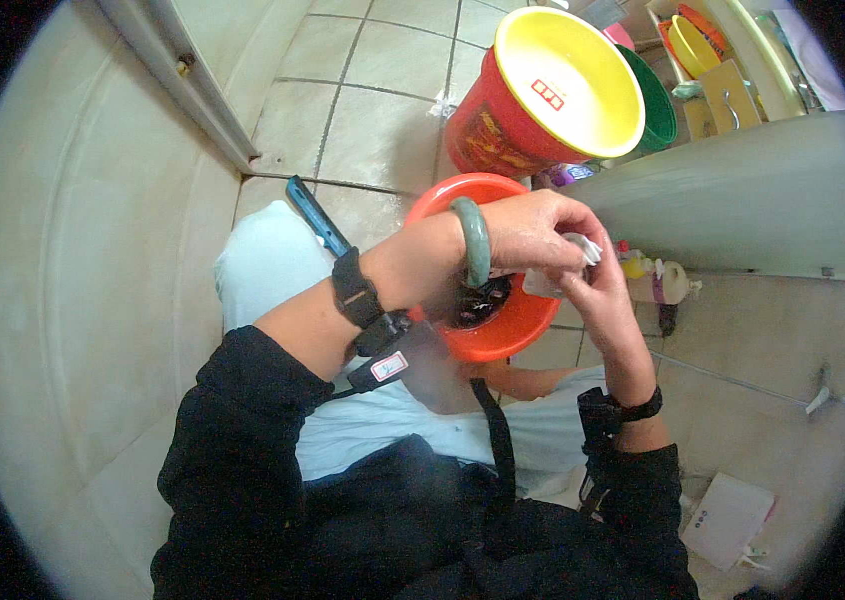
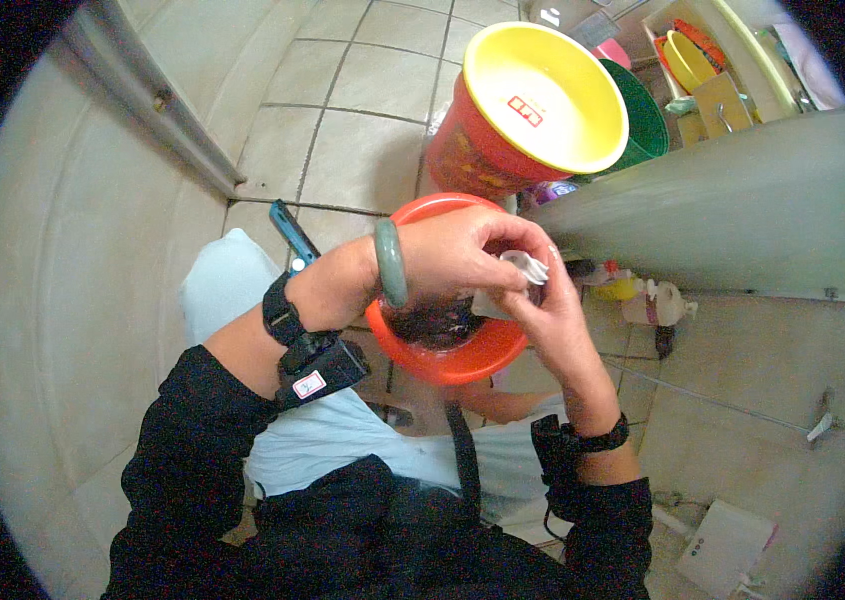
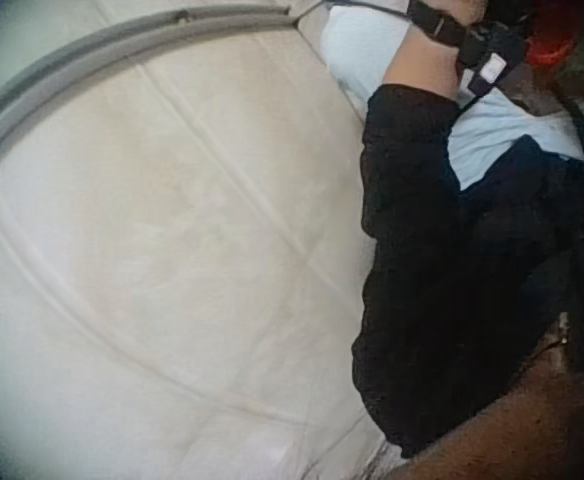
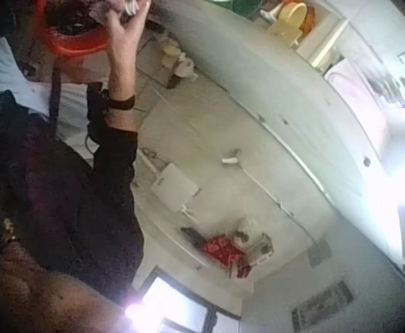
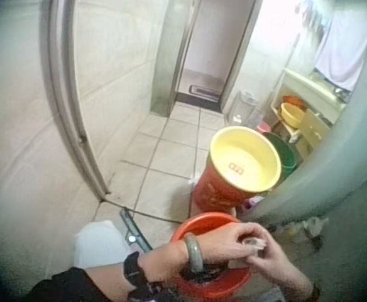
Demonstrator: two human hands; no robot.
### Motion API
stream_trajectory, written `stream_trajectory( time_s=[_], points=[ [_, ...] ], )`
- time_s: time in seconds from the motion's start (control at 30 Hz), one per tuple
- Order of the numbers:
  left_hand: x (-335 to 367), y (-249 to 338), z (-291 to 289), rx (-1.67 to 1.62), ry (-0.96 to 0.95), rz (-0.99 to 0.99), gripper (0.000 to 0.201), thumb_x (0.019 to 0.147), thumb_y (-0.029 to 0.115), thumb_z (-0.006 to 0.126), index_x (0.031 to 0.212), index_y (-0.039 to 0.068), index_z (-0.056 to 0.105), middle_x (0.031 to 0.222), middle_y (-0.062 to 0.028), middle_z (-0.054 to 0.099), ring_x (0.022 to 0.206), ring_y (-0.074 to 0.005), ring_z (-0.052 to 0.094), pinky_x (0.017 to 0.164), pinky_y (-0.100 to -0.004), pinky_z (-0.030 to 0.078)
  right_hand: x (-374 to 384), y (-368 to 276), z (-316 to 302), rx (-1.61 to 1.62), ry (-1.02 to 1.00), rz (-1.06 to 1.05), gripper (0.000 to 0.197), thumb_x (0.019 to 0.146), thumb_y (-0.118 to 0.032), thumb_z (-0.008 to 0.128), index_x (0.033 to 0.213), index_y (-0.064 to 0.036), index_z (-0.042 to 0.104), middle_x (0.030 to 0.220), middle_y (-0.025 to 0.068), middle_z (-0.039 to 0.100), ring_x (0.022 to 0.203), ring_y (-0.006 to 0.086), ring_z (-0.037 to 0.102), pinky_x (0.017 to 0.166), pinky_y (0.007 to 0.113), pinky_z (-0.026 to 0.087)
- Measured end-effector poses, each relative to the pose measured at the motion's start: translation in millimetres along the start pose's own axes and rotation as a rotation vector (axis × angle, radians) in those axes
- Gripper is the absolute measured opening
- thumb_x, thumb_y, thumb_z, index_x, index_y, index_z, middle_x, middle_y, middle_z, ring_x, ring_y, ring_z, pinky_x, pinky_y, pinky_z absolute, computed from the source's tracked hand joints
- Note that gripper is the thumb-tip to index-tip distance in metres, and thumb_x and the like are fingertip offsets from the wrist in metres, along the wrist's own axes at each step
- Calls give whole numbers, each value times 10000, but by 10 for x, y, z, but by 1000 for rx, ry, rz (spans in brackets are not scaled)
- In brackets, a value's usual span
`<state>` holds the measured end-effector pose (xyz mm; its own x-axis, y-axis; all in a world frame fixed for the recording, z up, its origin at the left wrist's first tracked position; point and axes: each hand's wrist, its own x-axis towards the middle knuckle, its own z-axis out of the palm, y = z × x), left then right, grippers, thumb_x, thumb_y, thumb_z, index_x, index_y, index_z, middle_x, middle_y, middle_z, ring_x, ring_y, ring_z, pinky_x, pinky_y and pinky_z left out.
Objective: The person washes clothes in a bucket by hand, using a small cup to pour water over them and scrubbing them in the water.
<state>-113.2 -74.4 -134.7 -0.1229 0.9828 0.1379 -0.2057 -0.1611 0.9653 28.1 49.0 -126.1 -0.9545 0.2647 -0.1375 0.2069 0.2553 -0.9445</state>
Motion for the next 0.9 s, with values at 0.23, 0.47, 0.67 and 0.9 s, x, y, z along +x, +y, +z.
stream_trajectory(
  time_s=[0.23, 0.47, 0.67, 0.9],
  points=[
    [-112, 144, -525, -68, 656, 57, 204, 845, 143, 559, 1008, 19, 562, 822, -47, 603, 724, -114, 572, 657, -272, 495, 32, -129, -1, 12, -82, 46, 339, 861, 16, 467, 1194, -40, 499, 1127, 31, 538, 1041, 120, 492, 911, 259, 388],
    [-84, 31, -510, -137, 583, 54, 192, 843, 127, 568, 986, 1, 551, 831, -57, 598, 753, -114, 568, 684, -249, 476, 477, 1752, 519, -605, -527, 16, 367, 758, -34, 561, 1121, -82, 530, 1110, 164, 520, 1024, 335, 509, 908, 371, 420],
    [-123, 62, -513, -139, 580, -16, 189, 835, 113, 563, 974, -15, 559, 832, -78, 606, 770, -142, 571, 708, -269, 472, 770, 3152, 1102, -731, -696, 94, 316, 770, -54, 571, 1086, -72, 559, 1093, 156, 533, 976, 320, 530, 855, 375, 447],
    [-22, -88, -532, -177, 554, -27, 167, 824, 104, 566, 939, -18, 568, 783, -82, 594, 742, -148, 563, 693, -284, 471, 1314, 3165, 1247, -682, -678, 166, 258, 812, -65, 550, 1069, -52, 566, 1033, 140, 558, 922, 279, 553, 806, 359, 464]
  ],
)
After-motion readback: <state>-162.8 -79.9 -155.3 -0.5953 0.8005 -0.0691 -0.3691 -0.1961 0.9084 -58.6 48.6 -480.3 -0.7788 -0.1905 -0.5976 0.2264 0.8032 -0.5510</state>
